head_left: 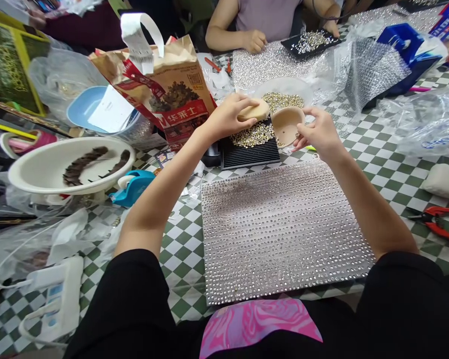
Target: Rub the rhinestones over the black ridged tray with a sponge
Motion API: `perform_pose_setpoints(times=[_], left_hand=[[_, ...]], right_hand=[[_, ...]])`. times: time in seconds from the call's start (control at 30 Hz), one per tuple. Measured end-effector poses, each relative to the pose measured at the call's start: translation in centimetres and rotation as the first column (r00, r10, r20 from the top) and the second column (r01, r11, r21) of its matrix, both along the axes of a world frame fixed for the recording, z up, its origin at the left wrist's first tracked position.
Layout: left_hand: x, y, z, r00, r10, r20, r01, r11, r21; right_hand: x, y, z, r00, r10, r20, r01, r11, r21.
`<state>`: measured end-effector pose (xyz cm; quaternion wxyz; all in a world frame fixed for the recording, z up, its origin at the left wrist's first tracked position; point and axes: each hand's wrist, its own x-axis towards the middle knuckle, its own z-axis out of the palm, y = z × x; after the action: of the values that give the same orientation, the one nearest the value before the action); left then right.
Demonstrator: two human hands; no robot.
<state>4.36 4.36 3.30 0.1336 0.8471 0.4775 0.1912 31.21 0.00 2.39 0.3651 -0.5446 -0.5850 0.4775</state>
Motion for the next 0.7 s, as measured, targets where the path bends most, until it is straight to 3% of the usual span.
perform_pose_setpoints(times=[0.2,0.4,0.53,0.7], left_hand=[[0.3,-1.1,0.4,1.0,0.004,0.002,-0.004,1.0,0.012],[-1.9,-2.2,1.3,0.996,0.05,0.079,-0.057,0.994,0.089],[-3.2,-3.6,0.3,0.997,0.021,0.07,-0.03,0.991,0.134],[-3.0,-4.3,-1.5,0.999,-0.004,0.034,0.0,0.993,0.121]], right_hand=[[-0.1,-0.5,0.7,1.0,-0.011,0.021,0.011,1.0,-0.002],[0.1,-0.7,0.6,1.0,0.015,0.025,-0.015,1.0,0.012],[0.2,-0.8,0.6,0.999,0.045,0.025,-0.045,0.999,0.025],[0.1,-0.9,0.7,0.998,0.051,0.024,-0.051,0.998,0.026]])
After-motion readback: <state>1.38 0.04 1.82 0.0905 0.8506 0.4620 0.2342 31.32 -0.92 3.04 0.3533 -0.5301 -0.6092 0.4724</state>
